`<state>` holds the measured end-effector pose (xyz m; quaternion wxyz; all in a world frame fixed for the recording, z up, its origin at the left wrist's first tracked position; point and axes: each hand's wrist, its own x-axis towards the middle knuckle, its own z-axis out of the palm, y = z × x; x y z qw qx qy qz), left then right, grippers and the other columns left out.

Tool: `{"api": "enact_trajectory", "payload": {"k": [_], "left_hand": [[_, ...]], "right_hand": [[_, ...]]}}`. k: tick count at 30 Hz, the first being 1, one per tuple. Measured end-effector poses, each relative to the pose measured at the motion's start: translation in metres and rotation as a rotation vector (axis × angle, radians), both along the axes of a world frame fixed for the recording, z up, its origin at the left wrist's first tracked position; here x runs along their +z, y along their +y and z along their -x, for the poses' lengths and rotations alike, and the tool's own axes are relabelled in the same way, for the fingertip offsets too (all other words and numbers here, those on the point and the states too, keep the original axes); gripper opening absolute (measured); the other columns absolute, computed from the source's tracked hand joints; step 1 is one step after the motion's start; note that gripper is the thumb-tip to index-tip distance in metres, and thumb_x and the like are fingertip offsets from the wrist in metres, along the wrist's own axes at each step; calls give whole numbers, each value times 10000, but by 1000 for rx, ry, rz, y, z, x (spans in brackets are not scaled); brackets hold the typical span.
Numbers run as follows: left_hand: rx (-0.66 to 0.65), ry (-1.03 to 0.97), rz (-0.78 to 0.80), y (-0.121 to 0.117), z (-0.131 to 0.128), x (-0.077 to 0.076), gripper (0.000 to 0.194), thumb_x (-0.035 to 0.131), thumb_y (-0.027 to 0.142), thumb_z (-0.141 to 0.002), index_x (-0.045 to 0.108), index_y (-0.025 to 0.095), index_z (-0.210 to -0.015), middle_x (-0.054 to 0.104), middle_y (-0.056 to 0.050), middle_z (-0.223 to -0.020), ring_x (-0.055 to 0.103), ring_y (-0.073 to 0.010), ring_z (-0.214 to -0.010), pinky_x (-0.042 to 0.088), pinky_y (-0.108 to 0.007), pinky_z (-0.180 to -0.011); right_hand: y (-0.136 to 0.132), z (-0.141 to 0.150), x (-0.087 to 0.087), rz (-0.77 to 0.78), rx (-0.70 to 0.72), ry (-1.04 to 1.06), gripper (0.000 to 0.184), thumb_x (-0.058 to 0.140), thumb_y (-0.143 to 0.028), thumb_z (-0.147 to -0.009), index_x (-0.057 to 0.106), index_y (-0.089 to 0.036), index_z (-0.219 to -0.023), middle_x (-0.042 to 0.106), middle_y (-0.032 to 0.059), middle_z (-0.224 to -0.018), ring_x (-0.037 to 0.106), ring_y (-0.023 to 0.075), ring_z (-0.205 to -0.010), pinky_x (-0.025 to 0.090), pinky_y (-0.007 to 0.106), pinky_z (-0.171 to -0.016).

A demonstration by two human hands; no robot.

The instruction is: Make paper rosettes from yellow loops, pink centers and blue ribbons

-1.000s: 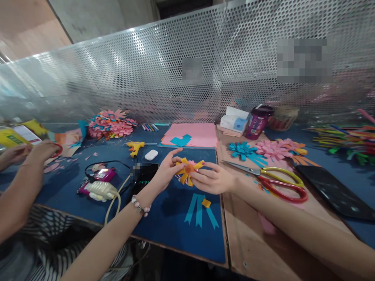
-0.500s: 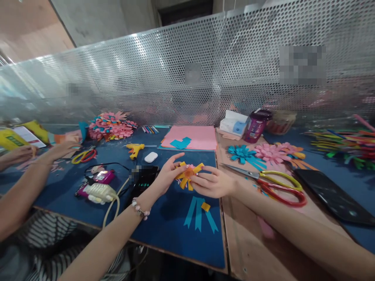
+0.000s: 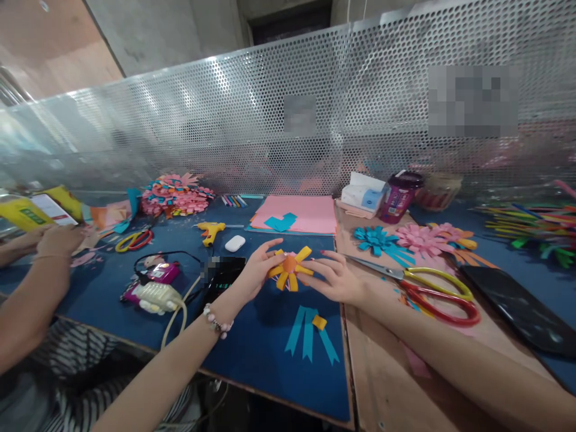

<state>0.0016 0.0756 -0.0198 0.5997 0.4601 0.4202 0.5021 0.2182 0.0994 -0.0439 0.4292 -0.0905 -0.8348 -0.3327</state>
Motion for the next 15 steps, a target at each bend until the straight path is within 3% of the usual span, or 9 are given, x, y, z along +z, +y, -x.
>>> {"api": "enact_trajectory", "payload": {"k": [7, 15], "left_hand": [[-65, 50, 10, -1, -1, -1, 612, 712, 280, -745, 458, 168, -1290, 648, -68, -922, 647, -167, -807, 484, -261, -711], [-74, 97, -12, -2, 0, -3, 671, 717, 282, -737, 421, 184, -1331, 624, -48, -897, 623, -138, -742, 470, -233, -647]], "right_hand": [[-3, 4, -3, -9, 28, -19, 167, 675, -238, -820, 652, -264, -984, 673, -4, -1034, 530, 142, -951, 411, 349, -968], [-6, 4, -3, -12, 10, -64, 169, 636, -254, -849, 646, -266, -1018, 682, -15, -1053, 530, 141, -951, 402, 350, -961]]}}
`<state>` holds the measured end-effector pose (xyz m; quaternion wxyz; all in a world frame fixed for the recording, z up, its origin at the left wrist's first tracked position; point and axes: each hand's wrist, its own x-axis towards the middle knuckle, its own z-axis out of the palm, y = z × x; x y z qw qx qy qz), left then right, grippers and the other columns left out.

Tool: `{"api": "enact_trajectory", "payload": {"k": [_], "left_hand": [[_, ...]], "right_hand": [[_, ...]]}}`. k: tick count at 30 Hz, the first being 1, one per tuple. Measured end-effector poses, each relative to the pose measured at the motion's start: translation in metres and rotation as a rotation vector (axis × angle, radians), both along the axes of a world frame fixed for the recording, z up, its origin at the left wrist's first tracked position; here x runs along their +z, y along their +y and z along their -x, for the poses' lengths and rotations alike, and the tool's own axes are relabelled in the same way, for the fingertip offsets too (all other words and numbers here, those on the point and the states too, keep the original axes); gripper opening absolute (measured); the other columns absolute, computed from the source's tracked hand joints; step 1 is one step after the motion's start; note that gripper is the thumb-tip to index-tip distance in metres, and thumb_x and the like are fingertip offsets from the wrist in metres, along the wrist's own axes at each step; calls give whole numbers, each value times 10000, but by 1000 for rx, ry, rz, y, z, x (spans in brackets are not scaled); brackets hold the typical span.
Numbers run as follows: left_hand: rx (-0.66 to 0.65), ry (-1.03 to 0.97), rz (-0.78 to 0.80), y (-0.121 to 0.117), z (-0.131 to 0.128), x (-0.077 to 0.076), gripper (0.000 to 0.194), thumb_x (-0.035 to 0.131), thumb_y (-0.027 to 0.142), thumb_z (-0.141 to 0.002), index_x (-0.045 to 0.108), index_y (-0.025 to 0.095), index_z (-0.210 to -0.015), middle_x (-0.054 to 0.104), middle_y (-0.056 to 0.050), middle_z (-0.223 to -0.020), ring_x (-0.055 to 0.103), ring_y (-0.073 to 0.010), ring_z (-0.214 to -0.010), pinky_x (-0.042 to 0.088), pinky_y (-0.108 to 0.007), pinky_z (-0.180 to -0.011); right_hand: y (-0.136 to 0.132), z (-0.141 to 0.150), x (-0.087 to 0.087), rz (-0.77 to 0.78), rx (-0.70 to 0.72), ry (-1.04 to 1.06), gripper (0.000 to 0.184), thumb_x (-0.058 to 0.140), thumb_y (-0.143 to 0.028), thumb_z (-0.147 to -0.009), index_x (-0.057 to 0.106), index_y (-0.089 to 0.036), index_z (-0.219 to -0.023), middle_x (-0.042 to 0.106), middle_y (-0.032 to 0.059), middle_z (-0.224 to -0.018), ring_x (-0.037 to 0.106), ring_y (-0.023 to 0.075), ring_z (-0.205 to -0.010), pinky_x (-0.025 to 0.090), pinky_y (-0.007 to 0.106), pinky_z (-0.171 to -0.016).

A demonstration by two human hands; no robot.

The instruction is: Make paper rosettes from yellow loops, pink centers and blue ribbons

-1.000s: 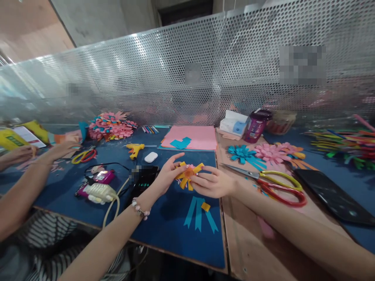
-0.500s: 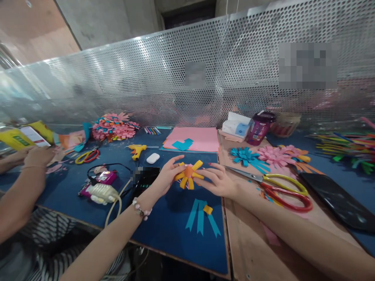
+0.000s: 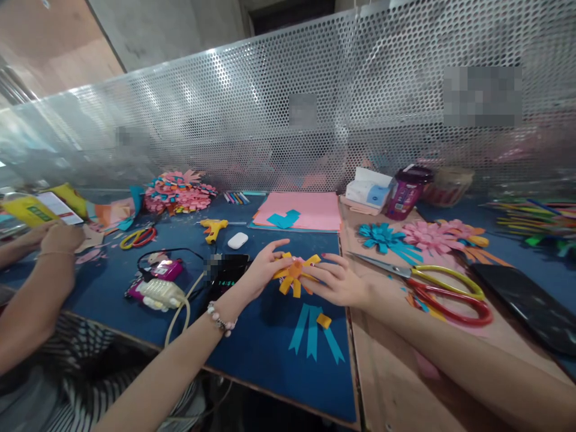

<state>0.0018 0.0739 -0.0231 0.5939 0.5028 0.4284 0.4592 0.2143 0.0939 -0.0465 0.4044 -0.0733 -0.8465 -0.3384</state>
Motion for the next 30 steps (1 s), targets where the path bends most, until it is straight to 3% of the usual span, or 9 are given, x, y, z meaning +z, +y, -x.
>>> {"api": "enact_trajectory", "payload": {"k": [13, 21, 30], "left_hand": [[2, 69, -67, -1, 1, -1, 621, 706, 278, -738, 467, 203, -1306, 526, 15, -804, 554, -93, -684, 435, -206, -630], [42, 60, -5, 2, 0, 1, 539, 608, 394, -803, 495, 189, -1289, 625, -42, -861, 593, -145, -730, 456, -249, -666], [103, 124, -90, 3, 3, -2, 486, 553, 446, -837, 525, 201, -1256, 631, -25, -812, 600, -151, -695, 448, -250, -632]], "right_hand": [[0, -1, -3, 19, -9, -36, 198, 642, -184, -828, 635, -285, -998, 671, -36, -1115, 533, 133, -1002, 379, 359, -1013], [0, -1, -2, 45, -35, -22, 194, 635, -153, -826, 641, -265, -985, 685, -20, -1070, 527, 146, -987, 373, 370, -1001], [2, -2, -2, 153, -25, 31, 243, 617, -130, -838, 604, -240, -1054, 696, -3, -992, 530, 168, -939, 354, 383, -963]]}}
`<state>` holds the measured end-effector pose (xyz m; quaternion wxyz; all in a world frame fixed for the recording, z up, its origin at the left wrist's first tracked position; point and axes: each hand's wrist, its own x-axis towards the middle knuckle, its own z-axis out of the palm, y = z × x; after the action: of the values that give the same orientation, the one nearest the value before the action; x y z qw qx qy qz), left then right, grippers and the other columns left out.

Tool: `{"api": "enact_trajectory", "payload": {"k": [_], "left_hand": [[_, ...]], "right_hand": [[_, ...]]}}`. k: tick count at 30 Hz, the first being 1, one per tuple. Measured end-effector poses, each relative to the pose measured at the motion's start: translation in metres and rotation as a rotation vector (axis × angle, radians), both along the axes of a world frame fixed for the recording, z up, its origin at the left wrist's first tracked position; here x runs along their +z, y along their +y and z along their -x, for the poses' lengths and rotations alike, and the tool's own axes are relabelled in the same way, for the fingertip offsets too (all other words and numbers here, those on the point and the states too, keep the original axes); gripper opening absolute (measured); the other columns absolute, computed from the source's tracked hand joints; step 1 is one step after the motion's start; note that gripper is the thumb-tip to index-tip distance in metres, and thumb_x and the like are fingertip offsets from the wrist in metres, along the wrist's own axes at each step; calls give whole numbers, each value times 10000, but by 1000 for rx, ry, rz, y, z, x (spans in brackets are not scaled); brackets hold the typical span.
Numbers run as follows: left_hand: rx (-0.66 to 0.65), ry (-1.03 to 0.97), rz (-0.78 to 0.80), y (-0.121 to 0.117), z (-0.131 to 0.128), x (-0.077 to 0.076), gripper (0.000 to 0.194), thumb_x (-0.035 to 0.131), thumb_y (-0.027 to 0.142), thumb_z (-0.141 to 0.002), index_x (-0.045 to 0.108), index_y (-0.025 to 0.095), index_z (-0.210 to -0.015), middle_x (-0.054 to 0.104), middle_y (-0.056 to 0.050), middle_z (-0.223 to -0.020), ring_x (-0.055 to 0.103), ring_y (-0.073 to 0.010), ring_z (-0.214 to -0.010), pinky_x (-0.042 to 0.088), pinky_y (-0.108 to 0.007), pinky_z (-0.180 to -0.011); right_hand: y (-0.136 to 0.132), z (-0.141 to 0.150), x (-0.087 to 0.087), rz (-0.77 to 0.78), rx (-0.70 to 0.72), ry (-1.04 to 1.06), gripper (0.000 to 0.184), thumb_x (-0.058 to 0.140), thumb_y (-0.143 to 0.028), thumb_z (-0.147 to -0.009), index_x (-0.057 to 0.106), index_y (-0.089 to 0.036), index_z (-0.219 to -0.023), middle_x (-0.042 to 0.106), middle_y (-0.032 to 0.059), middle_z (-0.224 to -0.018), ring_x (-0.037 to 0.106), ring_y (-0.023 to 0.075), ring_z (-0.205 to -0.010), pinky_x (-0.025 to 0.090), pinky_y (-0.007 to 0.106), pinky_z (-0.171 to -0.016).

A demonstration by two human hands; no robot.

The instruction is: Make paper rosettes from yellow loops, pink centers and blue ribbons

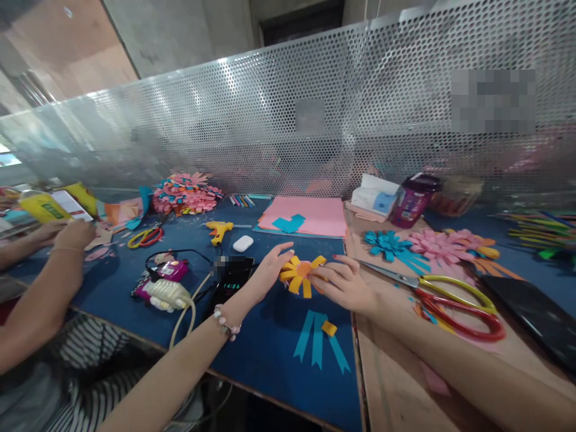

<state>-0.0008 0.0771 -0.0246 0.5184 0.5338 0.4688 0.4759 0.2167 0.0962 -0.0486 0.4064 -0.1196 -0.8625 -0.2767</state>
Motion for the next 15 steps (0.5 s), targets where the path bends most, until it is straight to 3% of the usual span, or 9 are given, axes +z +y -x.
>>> {"api": "enact_trajectory", "payload": {"k": [4, 6, 8, 10, 12, 14, 15], "left_hand": [[-41, 68, -60, 4, 4, 3, 554, 442, 510, -880, 443, 157, -1307, 645, -29, -642, 616, -178, -586, 426, -266, -561], [3, 139, -115, 6, 10, 5, 546, 420, 524, -880, 466, 145, -1271, 639, -28, -598, 606, -177, -542, 399, -255, -519], [80, 274, -177, 9, 22, 9, 503, 469, 527, -852, 532, 160, -1190, 634, -24, -589, 588, -168, -517, 389, -251, -516], [146, 511, -233, 13, 40, 13, 451, 577, 511, -789, 598, 191, -1107, 640, -27, -614, 591, -177, -553, 410, -267, -580], [248, 838, -218, 20, 63, 18, 410, 692, 489, -689, 659, 210, -988, 667, -64, -695, 620, -228, -701, 416, -302, -682], [399, 1138, 6, 32, 87, 24, 379, 747, 472, -621, 678, 194, -870, 687, -120, -815, 624, -303, -860, 409, -360, -780], [466, 1179, 62, 40, 97, 27, 352, 750, 437, -622, 678, 159, -825, 682, -171, -860, 604, -359, -933, 393, -413, -817]], "right_hand": [[5, 5, 3, 364, -77, 425, 119, 563, -178, -870, 583, -227, -977, 672, 37, -936, 553, 195, -897, 392, 397, -870], [12, 7, 7, 652, -130, 684, 99, 526, -267, -885, 573, -213, -952, 647, 61, -934, 559, 211, -902, 411, 389, -834], [21, 7, 12, 1003, -142, 820, 204, 509, -370, -867, 567, -192, -949, 633, 70, -936, 565, 211, -887, 436, 362, -795], [31, 3, 18, 1318, -127, 790, 278, 536, -429, -812, 585, -166, -888, 634, 64, -854, 577, 196, -797, 455, 323, -709], [40, -2, 25, 1505, -111, 660, 288, 573, -435, -760, 600, -149, -781, 609, 38, -700, 560, 164, -653, 448, 290, -608], [43, -9, 32, 1611, -104, 533, 276, 594, -416, -728, 604, -143, -689, 556, 8, -572, 513, 130, -540, 415, 259, -523], [44, -13, 36, 1660, -98, 469, 270, 607, -407, -712, 608, -143, -660, 542, -1, -541, 496, 120, -512, 399, 248, -495]]}}
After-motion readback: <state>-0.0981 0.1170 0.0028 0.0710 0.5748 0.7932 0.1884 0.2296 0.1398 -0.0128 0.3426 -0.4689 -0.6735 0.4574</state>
